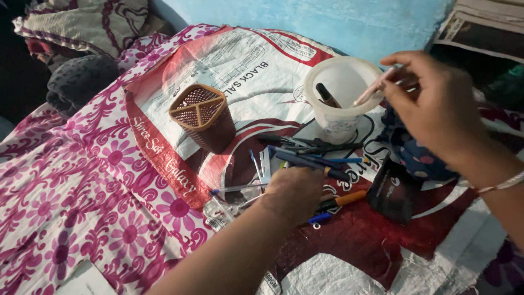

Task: The person retrieves two pen holders from a shelf, empties their contents onto a bed, and then wipes the inside of each holder with a cloth. The person then places pens and other stationery items back into the holders.

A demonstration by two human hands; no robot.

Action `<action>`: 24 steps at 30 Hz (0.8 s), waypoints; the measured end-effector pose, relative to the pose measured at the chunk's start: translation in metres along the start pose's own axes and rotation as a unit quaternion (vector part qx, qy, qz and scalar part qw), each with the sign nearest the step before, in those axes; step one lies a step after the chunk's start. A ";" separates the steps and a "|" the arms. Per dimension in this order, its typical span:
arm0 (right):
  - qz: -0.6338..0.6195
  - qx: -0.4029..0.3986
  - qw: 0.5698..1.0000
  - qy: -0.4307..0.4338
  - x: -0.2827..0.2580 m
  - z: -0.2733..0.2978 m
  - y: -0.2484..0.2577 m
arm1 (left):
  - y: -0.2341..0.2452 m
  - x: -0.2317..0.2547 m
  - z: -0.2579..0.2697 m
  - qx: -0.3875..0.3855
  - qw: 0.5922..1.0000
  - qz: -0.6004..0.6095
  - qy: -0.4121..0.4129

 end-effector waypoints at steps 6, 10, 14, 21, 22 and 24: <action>0.022 -0.021 1.000 -0.006 0.013 0.003 -0.015 | -0.024 0.014 -0.017 0.037 0.998 -0.029 -0.045; -0.026 -0.041 0.997 -0.065 0.024 0.003 -0.015 | 0.000 0.023 -0.024 0.076 0.985 -0.091 -0.128; -0.059 -0.036 0.996 -0.052 0.020 -0.004 -0.014 | 0.076 0.037 -0.048 0.101 0.933 -0.260 -0.226; -0.043 -0.016 0.993 -0.111 0.028 0.001 0.000 | 0.218 0.001 -0.083 0.367 0.883 0.248 -0.152; -0.049 -0.009 0.992 -0.118 0.029 0.001 0.002 | 0.221 0.002 -0.085 0.388 0.880 0.234 -0.144; -0.056 -0.006 0.989 -0.139 0.033 0.002 0.003 | 0.218 0.004 -0.085 0.420 0.874 0.203 -0.134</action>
Point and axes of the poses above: each hand's wrist, its own z-axis away from the middle knuckle, its own y-axis out of the back of the hand, x = y × z, the point moved 7 cm from there along -z, towards the middle knuckle, and after that the axes turned 1 degree about z, right-handed, at the moved point
